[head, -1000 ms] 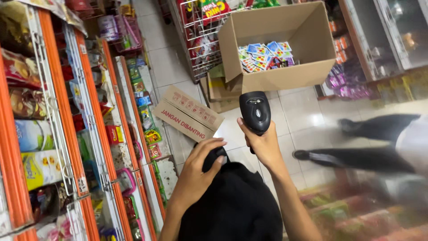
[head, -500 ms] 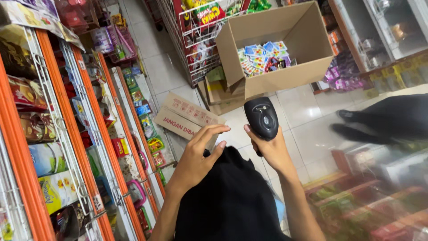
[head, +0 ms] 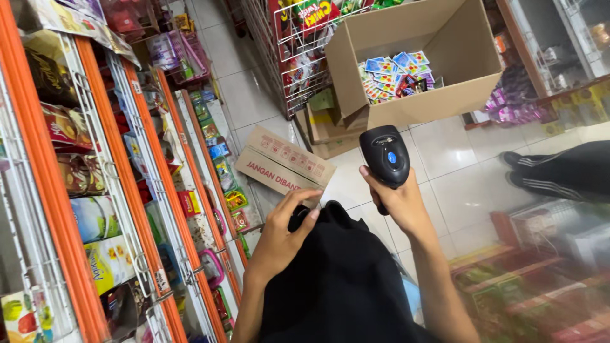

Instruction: The person picks up individual food packets and a barcode scanner from the shelf, scans each packet one by one, and places the scanned items into a cardboard box on the floor.

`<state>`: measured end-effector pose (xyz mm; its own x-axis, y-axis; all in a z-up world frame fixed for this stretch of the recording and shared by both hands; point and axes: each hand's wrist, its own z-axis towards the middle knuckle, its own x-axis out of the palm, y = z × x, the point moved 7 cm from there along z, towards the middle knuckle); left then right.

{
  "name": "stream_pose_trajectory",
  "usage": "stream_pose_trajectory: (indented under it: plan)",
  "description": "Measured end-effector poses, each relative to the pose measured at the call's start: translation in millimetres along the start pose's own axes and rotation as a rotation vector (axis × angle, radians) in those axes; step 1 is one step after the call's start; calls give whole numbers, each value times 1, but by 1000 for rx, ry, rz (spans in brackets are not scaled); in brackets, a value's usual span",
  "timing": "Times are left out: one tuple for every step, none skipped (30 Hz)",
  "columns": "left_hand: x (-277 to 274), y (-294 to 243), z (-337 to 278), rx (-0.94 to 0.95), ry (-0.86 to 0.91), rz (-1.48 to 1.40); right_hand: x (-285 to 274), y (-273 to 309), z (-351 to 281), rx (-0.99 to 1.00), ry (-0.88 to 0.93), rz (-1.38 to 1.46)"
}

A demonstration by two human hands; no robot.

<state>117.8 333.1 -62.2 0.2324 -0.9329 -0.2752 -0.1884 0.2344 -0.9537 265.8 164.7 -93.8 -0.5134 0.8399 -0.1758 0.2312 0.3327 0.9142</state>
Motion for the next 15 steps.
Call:
stream_pose_trajectory:
  plan:
    - [-5, -2, 1, 42, -34, 13, 0, -1, 0, 5, 3, 2]
    - [-9, -4, 1, 83, -69, 27, 1, 1, 0, -24, 9, 14]
    - [-10, -4, 3, 83, -67, 30, 0, 3, 1, -57, 11, 27]
    - [-12, -6, 4, 100, -77, 30, 0, 3, 0, -56, 10, 30]
    - [-13, -8, 6, 120, -86, 28, -1, 2, 0, -32, 5, 9]
    - [-14, -9, 9, 122, -81, 27, -2, 0, 1, -9, 1, -12]
    - [-13, -9, 11, 119, -74, 34, -4, -1, 0, -6, -5, -12]
    - [-12, -10, 13, 116, -66, 42, -5, -2, 0, -10, 1, -12]
    - [-10, -10, 15, 114, -60, 37, -5, -3, -1, -13, 9, -13]
    - [-7, -9, 17, 107, -39, 29, -7, -5, -1, -9, 4, -15]
    - [-4, -9, 19, 100, -19, 23, -8, -6, -1, 0, 2, -9]
    - [-1, -9, 19, 99, -16, 20, -10, -8, -1, 9, 0, -3]
    - [2, -8, 21, 91, -6, 20, -12, -9, -1, 9, -2, -3]
    - [5, -8, 22, 83, 4, 20, -14, -10, -1, 22, 0, -11]
    - [8, -8, 24, 84, 5, 20, -16, -10, 0, 34, 3, -17]
